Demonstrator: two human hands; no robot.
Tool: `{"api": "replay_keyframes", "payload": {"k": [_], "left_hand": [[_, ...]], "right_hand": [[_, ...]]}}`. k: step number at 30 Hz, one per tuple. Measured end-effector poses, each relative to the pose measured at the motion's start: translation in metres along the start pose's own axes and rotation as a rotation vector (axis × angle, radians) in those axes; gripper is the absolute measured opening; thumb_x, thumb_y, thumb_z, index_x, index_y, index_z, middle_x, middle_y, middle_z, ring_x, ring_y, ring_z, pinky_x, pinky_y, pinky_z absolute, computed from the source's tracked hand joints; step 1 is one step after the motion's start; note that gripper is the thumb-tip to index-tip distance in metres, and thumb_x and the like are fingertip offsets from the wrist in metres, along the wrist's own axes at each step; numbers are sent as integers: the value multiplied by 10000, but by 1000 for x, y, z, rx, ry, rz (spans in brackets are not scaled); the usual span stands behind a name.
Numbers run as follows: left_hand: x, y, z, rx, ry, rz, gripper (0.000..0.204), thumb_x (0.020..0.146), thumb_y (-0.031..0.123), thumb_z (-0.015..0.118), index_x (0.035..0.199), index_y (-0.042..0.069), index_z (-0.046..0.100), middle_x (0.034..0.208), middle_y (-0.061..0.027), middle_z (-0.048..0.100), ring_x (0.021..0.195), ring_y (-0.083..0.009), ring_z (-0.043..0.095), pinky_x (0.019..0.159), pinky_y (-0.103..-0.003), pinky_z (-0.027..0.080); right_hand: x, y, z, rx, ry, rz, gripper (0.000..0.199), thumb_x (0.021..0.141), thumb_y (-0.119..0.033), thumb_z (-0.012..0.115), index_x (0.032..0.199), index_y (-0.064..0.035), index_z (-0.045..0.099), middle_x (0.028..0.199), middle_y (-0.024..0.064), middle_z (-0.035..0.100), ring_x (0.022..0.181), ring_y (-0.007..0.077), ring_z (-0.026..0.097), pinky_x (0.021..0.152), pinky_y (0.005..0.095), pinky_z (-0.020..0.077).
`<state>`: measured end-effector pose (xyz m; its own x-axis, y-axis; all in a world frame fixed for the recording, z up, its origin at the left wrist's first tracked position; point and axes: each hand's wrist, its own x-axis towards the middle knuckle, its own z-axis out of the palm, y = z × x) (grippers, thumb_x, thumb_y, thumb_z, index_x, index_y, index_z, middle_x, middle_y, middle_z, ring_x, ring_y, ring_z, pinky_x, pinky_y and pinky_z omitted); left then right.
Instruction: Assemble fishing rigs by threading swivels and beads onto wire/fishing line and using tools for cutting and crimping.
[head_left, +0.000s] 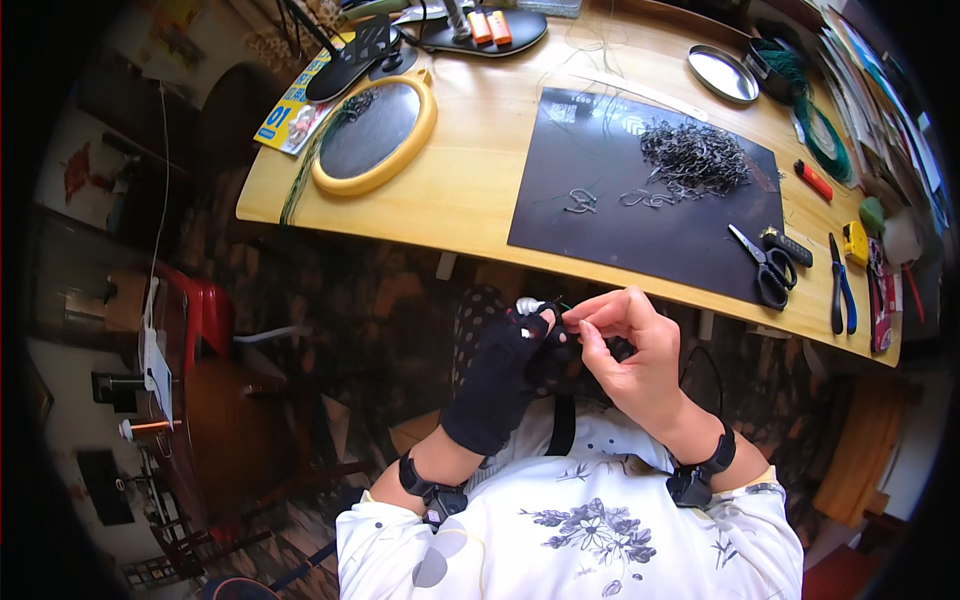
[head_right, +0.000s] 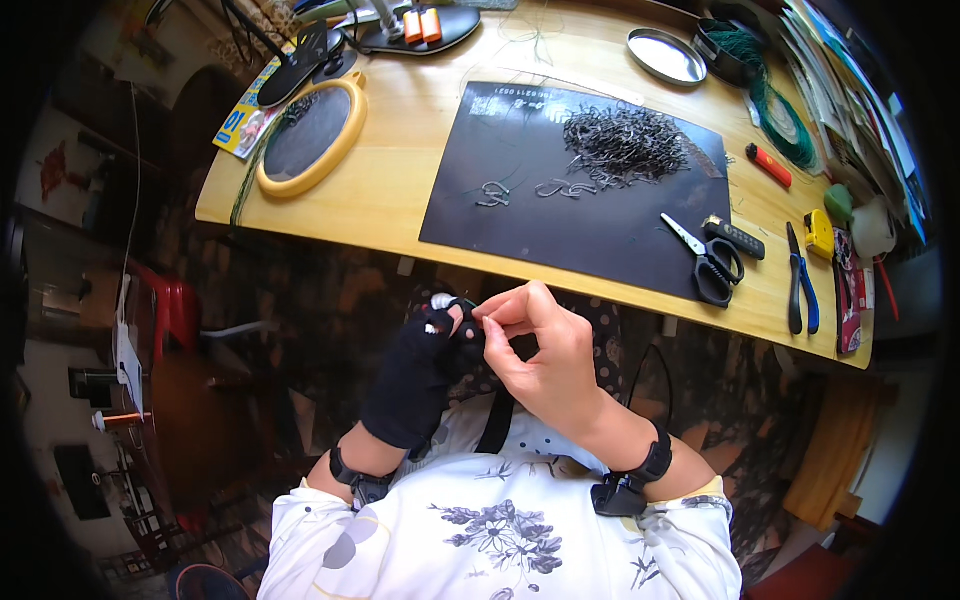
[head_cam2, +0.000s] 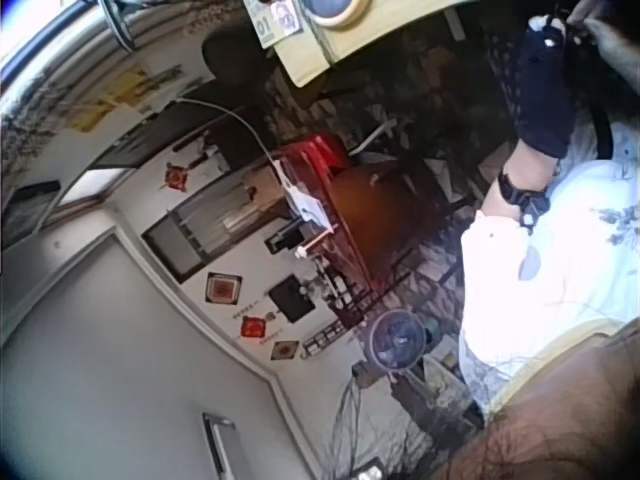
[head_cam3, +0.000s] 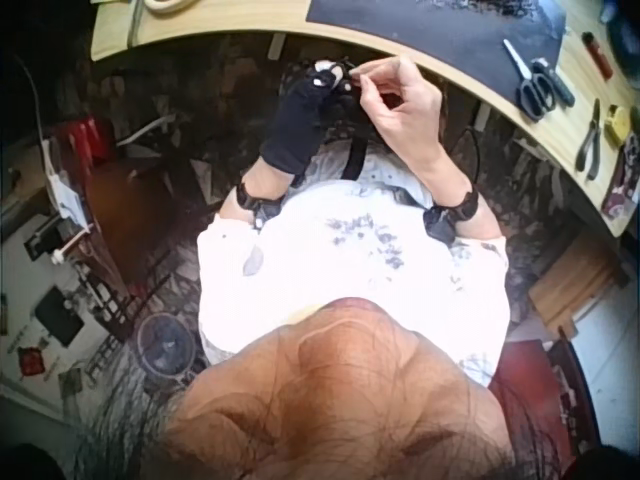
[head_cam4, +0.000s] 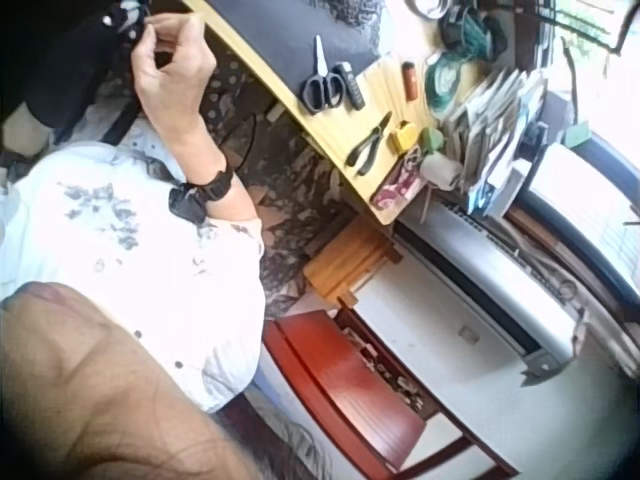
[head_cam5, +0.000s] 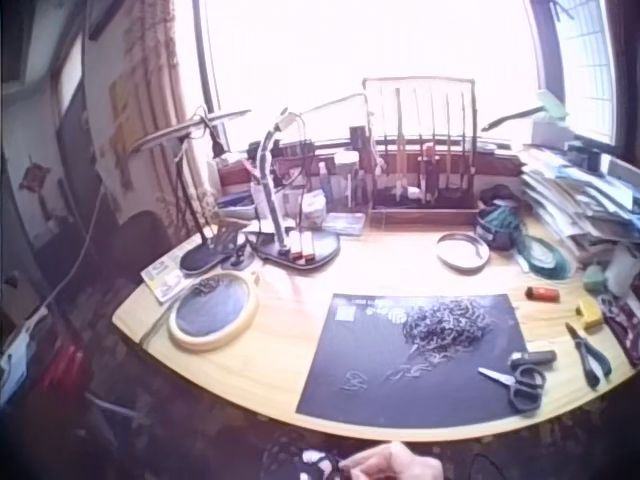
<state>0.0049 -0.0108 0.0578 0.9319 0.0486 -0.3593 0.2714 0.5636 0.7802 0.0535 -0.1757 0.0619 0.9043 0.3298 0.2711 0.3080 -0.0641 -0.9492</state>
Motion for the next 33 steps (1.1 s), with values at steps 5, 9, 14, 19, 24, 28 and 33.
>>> {"api": "replay_keyframes", "payload": {"k": [5, 9, 14, 19, 24, 28, 33], "left_hand": [[2, -22, -10, -330, -54, -146, 183, 1050, 287, 599, 1063, 108, 629, 971, 25, 619, 906, -91, 616, 814, -260, 521], [3, -27, -14, -359, -116, -151, 172, 1050, 280, 601, 1059, 109, 621, 970, 26, 613, 909, -89, 614, 823, -261, 520], [2, -29, -13, -402, -156, -143, 157, 1047, 266, 608, 1076, 112, 615, 981, 22, 613, 928, -91, 618, 866, -270, 531], [2, -30, -14, -382, -124, -158, 151, 1039, 261, 625, 1087, 117, 618, 996, 21, 615, 947, -97, 622, 886, -280, 539], [1, -32, -14, -394, -158, -140, 142, 1031, 249, 640, 1094, 122, 623, 1015, 28, 618, 957, -93, 619, 890, -283, 543], [-1, -32, -13, -379, -126, -154, 136, 1026, 235, 647, 1103, 125, 626, 1008, 35, 617, 948, -88, 618, 879, -271, 542], [1, -29, -15, -149, -117, -146, 148, 1020, 238, 651, 1100, 116, 624, 967, 39, 607, 895, -64, 594, 782, -232, 503]], "right_hand": [[0, 8, 7, -64, 35, -49, 122, 868, 112, 649, 888, 39, 554, 959, 167, 719, 836, 191, 734, 767, 282, 600], [-1, 7, 7, -128, 36, -102, 127, 850, 111, 668, 871, 36, 568, 936, 147, 718, 808, 178, 727, 741, 276, 598], [-1, 6, 8, -147, 53, -109, 126, 838, 109, 679, 869, 34, 583, 910, 132, 709, 788, 172, 721, 724, 269, 593], [0, 6, 7, -149, 39, -93, 117, 842, 110, 670, 875, 39, 584, 898, 128, 705, 792, 167, 720, 721, 266, 592], [0, 6, 7, -129, 49, -68, 111, 842, 110, 669, 874, 38, 591, 885, 120, 710, 778, 157, 720, 713, 261, 591], [0, 7, 5, -135, 50, -26, 81, 873, 89, 680, 903, 46, 617, 862, 101, 718, 763, 142, 721, 709, 252, 589], [3, 11, 1, -38, 42, 58, 73, 883, 52, 725, 925, 50, 665, 835, 94, 725, 742, 135, 725, 679, 245, 585]]}}
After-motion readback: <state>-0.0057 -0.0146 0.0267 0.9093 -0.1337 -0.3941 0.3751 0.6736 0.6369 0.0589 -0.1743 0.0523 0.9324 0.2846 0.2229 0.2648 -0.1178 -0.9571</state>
